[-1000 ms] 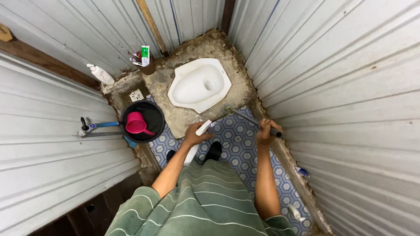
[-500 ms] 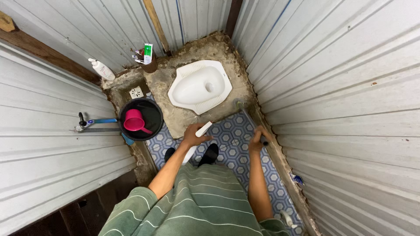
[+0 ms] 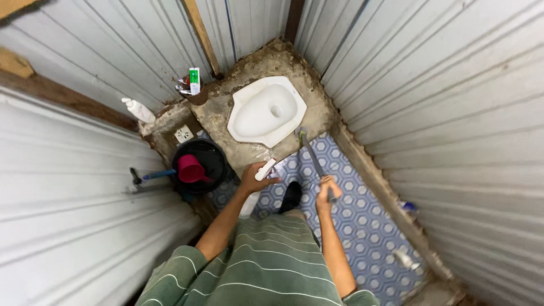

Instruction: The person scrubs a white squat toilet with a long-handled brush while holding a spray bottle. The person repeatedly scrubs the interior and rim of the toilet throughout the clip.

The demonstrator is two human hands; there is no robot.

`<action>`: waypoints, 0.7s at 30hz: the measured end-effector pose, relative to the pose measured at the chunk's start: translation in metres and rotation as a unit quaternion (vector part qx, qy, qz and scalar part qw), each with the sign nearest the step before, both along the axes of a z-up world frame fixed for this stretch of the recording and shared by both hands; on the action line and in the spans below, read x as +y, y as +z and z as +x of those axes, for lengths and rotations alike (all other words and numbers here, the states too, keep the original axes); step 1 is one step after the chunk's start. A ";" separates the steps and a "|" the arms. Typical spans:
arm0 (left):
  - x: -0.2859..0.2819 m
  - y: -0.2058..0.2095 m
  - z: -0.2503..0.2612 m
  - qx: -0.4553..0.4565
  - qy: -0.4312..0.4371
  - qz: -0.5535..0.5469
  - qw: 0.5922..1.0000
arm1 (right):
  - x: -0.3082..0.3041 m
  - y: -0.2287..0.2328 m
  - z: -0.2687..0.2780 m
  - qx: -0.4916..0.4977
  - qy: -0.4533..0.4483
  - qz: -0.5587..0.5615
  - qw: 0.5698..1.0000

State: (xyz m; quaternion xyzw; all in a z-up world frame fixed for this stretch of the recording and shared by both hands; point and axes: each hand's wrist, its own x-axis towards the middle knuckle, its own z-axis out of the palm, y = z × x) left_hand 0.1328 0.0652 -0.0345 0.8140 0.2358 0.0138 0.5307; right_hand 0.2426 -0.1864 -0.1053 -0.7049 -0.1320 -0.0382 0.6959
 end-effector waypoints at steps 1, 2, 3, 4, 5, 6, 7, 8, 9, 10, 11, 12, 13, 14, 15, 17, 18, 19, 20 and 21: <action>0.006 0.000 -0.007 -0.004 -0.005 0.013 1.000 | 0.005 0.001 -0.019 -0.016 0.016 0.009 1.000; 0.010 0.000 -0.014 -0.008 -0.011 0.026 1.000 | 0.008 0.001 -0.037 -0.032 0.031 0.018 0.999; 0.014 0.001 -0.021 -0.012 -0.017 0.038 0.999 | 0.010 0.002 -0.053 -0.048 0.046 0.026 0.997; 0.020 0.001 -0.027 0.014 -0.025 0.046 0.999 | 0.012 0.003 -0.065 -0.043 0.040 0.005 0.998; 0.025 0.002 -0.033 0.040 -0.033 0.053 0.997 | 0.013 0.003 -0.076 -0.037 0.034 -0.015 0.999; 0.029 0.002 -0.038 0.064 -0.040 0.061 0.995 | 0.015 0.002 -0.084 -0.032 0.029 -0.035 0.998; 0.032 0.003 -0.042 0.049 -0.044 0.043 0.997 | 0.018 0.000 -0.089 -0.043 0.035 -0.045 0.997; 0.035 0.003 -0.046 0.033 -0.048 0.024 0.998 | 0.021 -0.002 -0.092 -0.054 0.041 -0.057 0.996; 0.037 0.003 -0.048 0.018 -0.051 0.004 0.999 | 0.023 -0.004 -0.094 -0.064 0.048 -0.068 0.994; 0.039 0.003 -0.050 0.045 -0.063 0.016 0.997 | 0.025 -0.008 -0.095 -0.069 0.056 -0.078 0.993; 0.040 0.003 -0.051 0.072 -0.076 0.028 0.994 | 0.029 -0.012 -0.096 -0.073 0.064 -0.088 0.991; 0.041 0.002 -0.052 0.099 -0.086 0.040 0.991 | 0.033 -0.017 -0.096 -0.078 0.075 -0.098 0.989; 0.042 0.002 -0.054 0.096 -0.090 0.044 0.990 | 0.037 -0.022 -0.097 -0.050 0.063 -0.096 0.992; 0.040 0.001 -0.055 0.094 -0.092 0.047 0.990 | 0.038 -0.027 -0.095 -0.022 0.053 -0.094 0.994; 0.037 0.000 -0.057 0.092 -0.094 0.050 0.990 | 0.038 -0.031 -0.092 0.005 0.044 -0.092 0.995; 0.033 -0.002 -0.058 0.047 -0.071 -0.003 0.996 | 0.041 -0.039 -0.076 0.026 -0.001 -0.065 0.998; 0.033 -0.002 -0.059 0.025 -0.059 -0.028 0.998 | 0.043 -0.041 -0.067 0.037 -0.022 -0.050 0.998; 0.033 -0.003 -0.059 0.021 -0.056 -0.035 0.998 | 0.045 -0.043 -0.057 0.017 -0.026 -0.045 0.999; 0.031 -0.004 -0.061 0.020 -0.054 -0.043 0.997 | 0.046 -0.044 -0.049 0.000 -0.031 -0.040 0.999; 0.031 -0.004 -0.063 0.018 -0.052 -0.051 0.997 | 0.048 -0.045 -0.044 -0.018 -0.036 -0.035 0.999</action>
